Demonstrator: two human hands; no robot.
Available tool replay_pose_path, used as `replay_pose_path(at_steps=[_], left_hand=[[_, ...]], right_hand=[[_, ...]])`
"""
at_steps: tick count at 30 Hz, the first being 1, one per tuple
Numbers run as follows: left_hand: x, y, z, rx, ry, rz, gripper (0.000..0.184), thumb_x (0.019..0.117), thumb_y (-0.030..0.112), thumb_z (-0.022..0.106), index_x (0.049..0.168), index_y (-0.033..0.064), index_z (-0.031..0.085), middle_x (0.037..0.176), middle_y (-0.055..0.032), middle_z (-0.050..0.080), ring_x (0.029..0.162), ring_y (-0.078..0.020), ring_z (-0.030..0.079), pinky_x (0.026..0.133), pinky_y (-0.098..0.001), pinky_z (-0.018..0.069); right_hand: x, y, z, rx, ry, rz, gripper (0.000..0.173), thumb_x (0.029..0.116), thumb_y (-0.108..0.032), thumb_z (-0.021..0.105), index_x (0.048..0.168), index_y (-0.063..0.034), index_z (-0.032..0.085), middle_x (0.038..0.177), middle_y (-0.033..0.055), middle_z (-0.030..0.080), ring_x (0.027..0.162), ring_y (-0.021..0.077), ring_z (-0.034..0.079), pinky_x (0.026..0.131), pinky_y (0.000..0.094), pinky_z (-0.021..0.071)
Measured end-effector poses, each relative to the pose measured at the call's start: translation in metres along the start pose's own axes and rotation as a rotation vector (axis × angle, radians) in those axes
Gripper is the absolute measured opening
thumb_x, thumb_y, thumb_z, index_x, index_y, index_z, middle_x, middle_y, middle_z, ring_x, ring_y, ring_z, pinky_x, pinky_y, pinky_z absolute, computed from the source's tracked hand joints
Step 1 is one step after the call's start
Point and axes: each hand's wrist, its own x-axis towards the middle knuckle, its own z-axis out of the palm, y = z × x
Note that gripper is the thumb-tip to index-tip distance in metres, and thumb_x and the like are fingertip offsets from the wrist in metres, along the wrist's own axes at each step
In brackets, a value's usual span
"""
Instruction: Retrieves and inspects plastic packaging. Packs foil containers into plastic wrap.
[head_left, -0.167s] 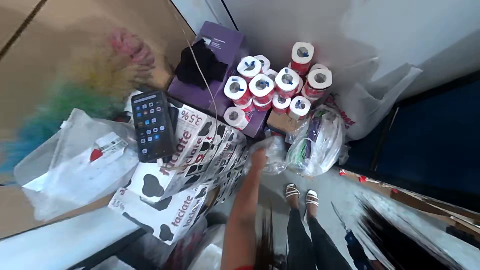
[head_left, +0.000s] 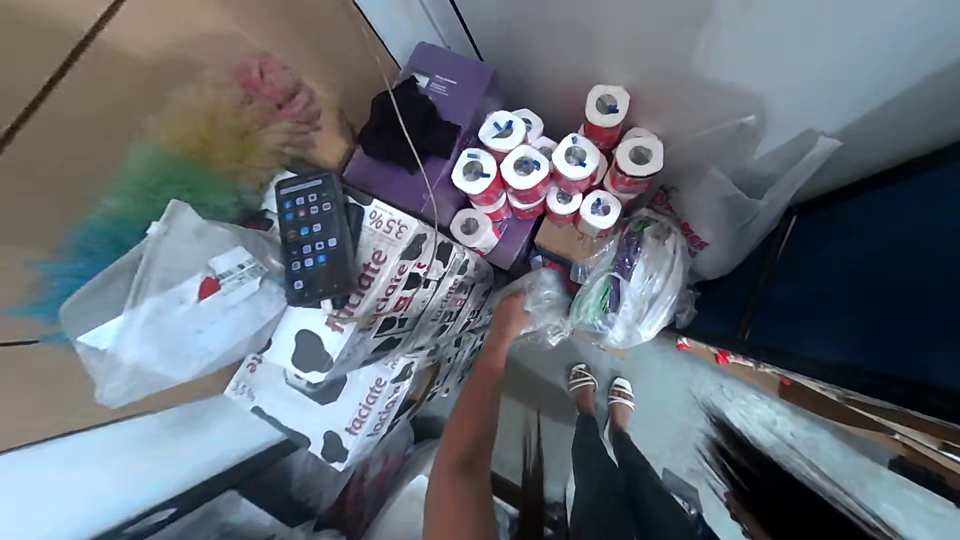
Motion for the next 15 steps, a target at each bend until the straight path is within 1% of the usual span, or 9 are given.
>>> replay_pose_path(at_steps=[1,3,4,5,6,8,9,13,15], left_hand=[[-0.012,0.001,-0.003,-0.007,-0.006,-0.002,0.045,0.0953,0.009,0.065,0.137,-0.0056,0.056,0.138,-0.0291,0.057,0.132,-0.0432,0.053,0.110,-0.0589,0.0412],[-0.036,-0.001,-0.006,-0.035,-0.006,-0.001,0.046,0.0950,0.010,0.066,0.137,-0.0063,0.056,0.136,-0.0300,0.058,0.131,-0.0441,0.054,0.110,-0.0595,0.0412],[-0.052,-0.002,-0.007,-0.053,-0.001,-0.003,0.045,0.0950,0.010,0.066,0.136,-0.0069,0.057,0.135,-0.0304,0.059,0.130,-0.0443,0.055,0.110,-0.0593,0.0412],[-0.071,-0.001,-0.009,-0.068,0.011,-0.004,0.045,0.0952,0.010,0.066,0.135,-0.0074,0.057,0.133,-0.0304,0.060,0.128,-0.0441,0.056,0.109,-0.0588,0.0417],[-0.092,0.001,-0.009,-0.088,0.028,-0.007,0.043,0.0952,0.010,0.066,0.134,-0.0078,0.058,0.131,-0.0307,0.061,0.126,-0.0440,0.058,0.108,-0.0584,0.0427],[-0.136,0.010,-0.010,-0.145,0.071,-0.010,0.040,0.0949,0.009,0.067,0.130,-0.0089,0.060,0.126,-0.0312,0.063,0.120,-0.0438,0.061,0.106,-0.0578,0.0452],[-0.158,0.016,-0.011,-0.184,0.091,-0.013,0.040,0.0943,0.008,0.067,0.130,-0.0092,0.060,0.123,-0.0309,0.064,0.117,-0.0432,0.062,0.104,-0.0573,0.0467],[-0.248,0.050,-0.018,-0.392,0.175,0.018,0.037,0.0907,0.003,0.068,0.125,-0.0103,0.062,0.107,-0.0273,0.068,0.098,-0.0345,0.067,0.091,-0.0505,0.0529],[-0.288,0.069,-0.016,-0.546,0.225,0.057,0.031,0.0872,0.000,0.067,0.116,-0.0099,0.064,0.095,-0.0185,0.067,0.083,-0.0203,0.064,0.079,-0.0394,0.0535]], right_hand=[[0.005,0.018,-0.003,-0.117,0.011,-0.160,0.043,0.1104,-0.008,0.035,0.144,0.0182,0.040,0.145,0.0366,0.048,0.134,0.0450,0.052,0.112,0.0523,0.0419],[0.039,0.077,0.011,-0.172,0.410,-0.650,0.040,0.1045,-0.011,0.045,0.114,0.0258,0.058,0.104,0.0435,0.064,0.088,0.0499,0.070,0.075,0.0500,0.0592],[0.020,0.050,0.001,-0.165,0.272,-0.339,0.040,0.1078,-0.010,0.043,0.131,0.0206,0.053,0.126,0.0398,0.060,0.113,0.0484,0.065,0.096,0.0512,0.0534],[0.009,0.013,-0.013,-0.086,0.093,0.025,0.043,0.1111,-0.011,0.038,0.149,0.0093,0.041,0.153,0.0278,0.046,0.141,0.0389,0.047,0.117,0.0486,0.0360],[0.022,0.018,-0.015,0.002,0.130,0.043,0.043,0.1098,-0.012,0.042,0.147,0.0086,0.045,0.151,0.0276,0.048,0.140,0.0395,0.048,0.118,0.0521,0.0343],[0.078,0.072,-0.019,0.016,0.162,-0.252,0.045,0.1068,-0.023,0.048,0.136,0.0118,0.054,0.134,0.0335,0.059,0.122,0.0468,0.060,0.103,0.0628,0.0458],[0.094,0.083,-0.022,-0.014,0.148,-0.372,0.047,0.1058,-0.027,0.050,0.134,0.0100,0.056,0.130,0.0320,0.062,0.117,0.0455,0.063,0.097,0.0622,0.0508],[0.030,-0.019,-0.021,-0.054,0.005,-0.453,0.049,0.1037,-0.015,0.058,0.146,0.0070,0.045,0.146,0.0295,0.051,0.131,0.0409,0.055,0.111,0.0513,0.0439],[0.020,-0.041,-0.010,-0.051,0.019,-0.717,0.060,0.0984,-0.016,0.067,0.146,0.0094,0.043,0.145,0.0317,0.050,0.128,0.0418,0.057,0.105,0.0496,0.0499]])
